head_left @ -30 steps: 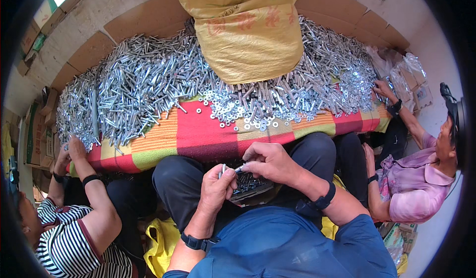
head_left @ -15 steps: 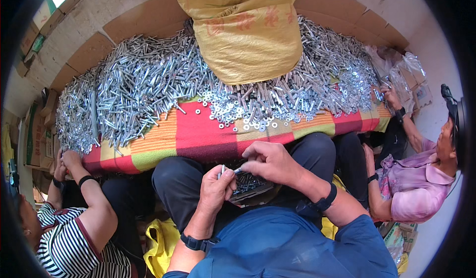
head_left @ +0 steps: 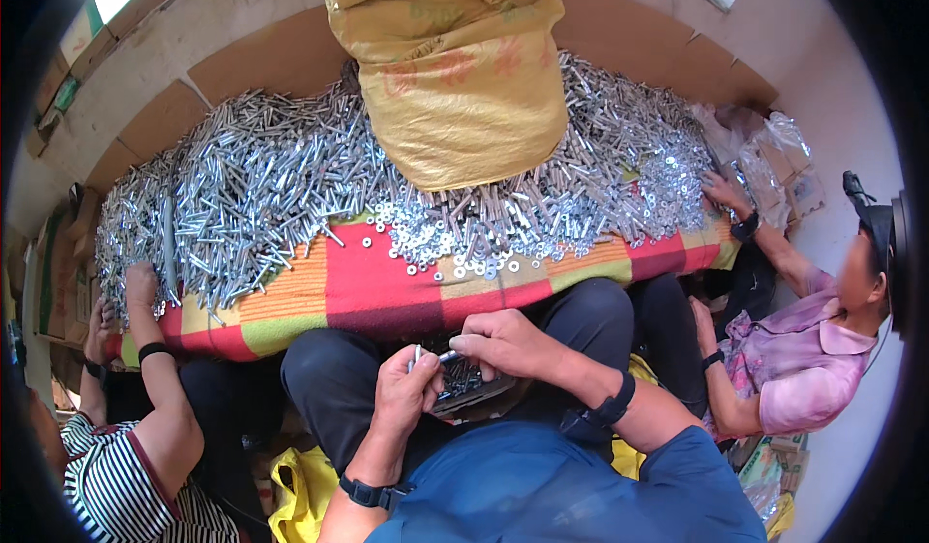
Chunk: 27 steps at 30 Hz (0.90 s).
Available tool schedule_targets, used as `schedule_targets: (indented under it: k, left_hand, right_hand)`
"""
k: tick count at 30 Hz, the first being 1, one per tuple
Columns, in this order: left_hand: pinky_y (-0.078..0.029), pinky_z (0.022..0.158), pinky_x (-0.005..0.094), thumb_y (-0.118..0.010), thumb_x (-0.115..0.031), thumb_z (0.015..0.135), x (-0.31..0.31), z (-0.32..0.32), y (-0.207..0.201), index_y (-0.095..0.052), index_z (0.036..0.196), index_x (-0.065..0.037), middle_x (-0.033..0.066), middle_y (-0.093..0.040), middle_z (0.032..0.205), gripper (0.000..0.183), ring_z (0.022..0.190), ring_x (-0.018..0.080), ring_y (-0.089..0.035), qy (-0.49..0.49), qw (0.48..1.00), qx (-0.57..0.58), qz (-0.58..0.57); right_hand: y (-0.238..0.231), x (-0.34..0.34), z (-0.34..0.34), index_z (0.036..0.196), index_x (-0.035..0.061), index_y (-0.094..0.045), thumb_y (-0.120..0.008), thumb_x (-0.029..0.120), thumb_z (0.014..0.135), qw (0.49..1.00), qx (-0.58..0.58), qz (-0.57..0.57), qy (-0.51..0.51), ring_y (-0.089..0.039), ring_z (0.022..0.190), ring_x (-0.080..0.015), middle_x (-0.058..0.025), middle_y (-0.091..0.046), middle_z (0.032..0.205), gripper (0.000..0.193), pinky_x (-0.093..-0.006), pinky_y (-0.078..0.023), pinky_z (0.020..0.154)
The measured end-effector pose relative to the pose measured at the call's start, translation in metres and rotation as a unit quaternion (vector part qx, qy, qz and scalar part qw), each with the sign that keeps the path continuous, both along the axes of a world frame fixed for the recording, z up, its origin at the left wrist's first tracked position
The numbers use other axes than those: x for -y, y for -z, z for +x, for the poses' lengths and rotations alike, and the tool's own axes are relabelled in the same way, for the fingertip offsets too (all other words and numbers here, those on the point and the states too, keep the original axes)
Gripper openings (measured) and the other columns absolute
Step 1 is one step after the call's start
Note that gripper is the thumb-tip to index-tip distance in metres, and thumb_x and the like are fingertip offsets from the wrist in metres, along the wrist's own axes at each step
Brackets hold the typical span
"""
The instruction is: Manually assembling small metal components by threading washers onto bolts or pins.
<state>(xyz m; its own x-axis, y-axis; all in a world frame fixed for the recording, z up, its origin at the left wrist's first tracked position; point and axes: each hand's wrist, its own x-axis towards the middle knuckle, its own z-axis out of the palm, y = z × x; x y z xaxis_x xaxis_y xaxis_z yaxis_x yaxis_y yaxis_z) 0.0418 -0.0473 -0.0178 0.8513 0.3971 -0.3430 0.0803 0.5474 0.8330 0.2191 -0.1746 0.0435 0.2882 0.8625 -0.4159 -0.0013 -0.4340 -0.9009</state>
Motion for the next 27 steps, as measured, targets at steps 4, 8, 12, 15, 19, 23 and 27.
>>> schedule_targets:
  k: [4,8,12,15,19,23,27]
  left_hand:
    - [-0.034,0.041,0.0232,-0.059,-0.027,0.104,0.001,0.0,0.003,-0.061,0.088,-0.004,0.0045,-0.061,0.067,0.028,0.044,0.0076,-0.045,0.004,1.0,-0.004,-0.011]
    - [-0.035,0.041,0.0223,-0.057,-0.033,0.106,0.003,0.001,0.008,-0.063,0.091,-0.003,0.0053,-0.062,0.069,0.034,0.044,0.0074,-0.045,0.025,0.999,-0.001,-0.03]
    - [-0.035,0.04,0.0218,-0.05,-0.034,0.108,0.003,0.0,0.013,-0.063,0.095,-0.001,0.0101,-0.064,0.07,0.037,0.043,0.0099,-0.048,0.05,0.998,-0.014,-0.033]
    - [-0.034,0.04,0.0216,-0.05,-0.032,0.108,0.003,0.002,0.006,-0.063,0.096,-0.002,0.0101,-0.065,0.072,0.035,0.043,0.0096,-0.048,0.052,0.997,-0.015,-0.048]
    - [-0.034,0.04,0.0215,-0.05,-0.029,0.107,0.002,0.001,0.001,-0.062,0.097,-0.002,0.0092,-0.065,0.074,0.031,0.045,0.0091,-0.049,0.06,0.997,-0.022,-0.053]
    - [-0.034,0.041,0.0213,-0.05,-0.027,0.107,0.001,-0.001,0.004,-0.061,0.097,-0.003,0.0084,-0.066,0.075,0.028,0.045,0.0087,-0.049,0.062,0.997,-0.016,-0.051]
    - [-0.034,0.041,0.0212,-0.051,-0.026,0.107,0.001,0.0,0.003,-0.061,0.097,-0.003,0.008,-0.066,0.075,0.027,0.045,0.0083,-0.049,0.073,0.996,-0.014,-0.039]
  right_hand:
    - [-0.005,-0.004,0.007,0.086,0.0004,-0.068,-0.065,0.027,0.1,0.995,0.101,0.019,-0.015,-0.063,0.058,-0.0091,-0.0052,-0.065,0.069,0.031,-0.0275,-0.049,0.053]
    - [0.009,-0.013,0.035,0.085,-0.0011,-0.066,-0.072,0.016,0.088,0.872,0.457,0.175,0.029,-0.067,0.071,-0.0316,-0.0171,-0.065,0.077,0.018,-0.0397,-0.054,0.066]
    - [0.016,-0.03,0.061,0.09,0.0024,-0.061,-0.067,0.011,0.085,0.828,0.54,0.145,0.035,-0.065,0.081,-0.0433,-0.0208,-0.062,0.088,0.012,-0.0502,-0.054,0.071]
    - [0.029,-0.043,0.071,0.094,0.0038,-0.061,-0.062,0.004,0.083,0.801,0.587,0.115,0.006,-0.066,0.078,-0.0426,-0.0202,-0.061,0.09,0.011,-0.0507,-0.055,0.068]
    - [0.037,-0.056,0.075,0.092,0.0052,-0.06,-0.059,0.003,0.082,0.774,0.63,0.044,-0.036,-0.066,0.075,-0.0425,-0.0201,-0.061,0.09,0.01,-0.0514,-0.055,0.063]
    - [0.034,-0.059,0.079,0.092,0.006,-0.059,-0.06,0.006,0.085,0.773,0.63,0.061,-0.034,-0.066,0.074,-0.0424,-0.019,-0.061,0.087,0.007,-0.0512,-0.055,0.063]
    - [0.025,-0.056,0.076,0.092,0.004,-0.058,-0.063,0.009,0.085,0.795,0.593,0.124,0.041,-0.066,0.076,-0.043,-0.0192,-0.063,0.09,0.01,-0.0507,-0.055,0.065]
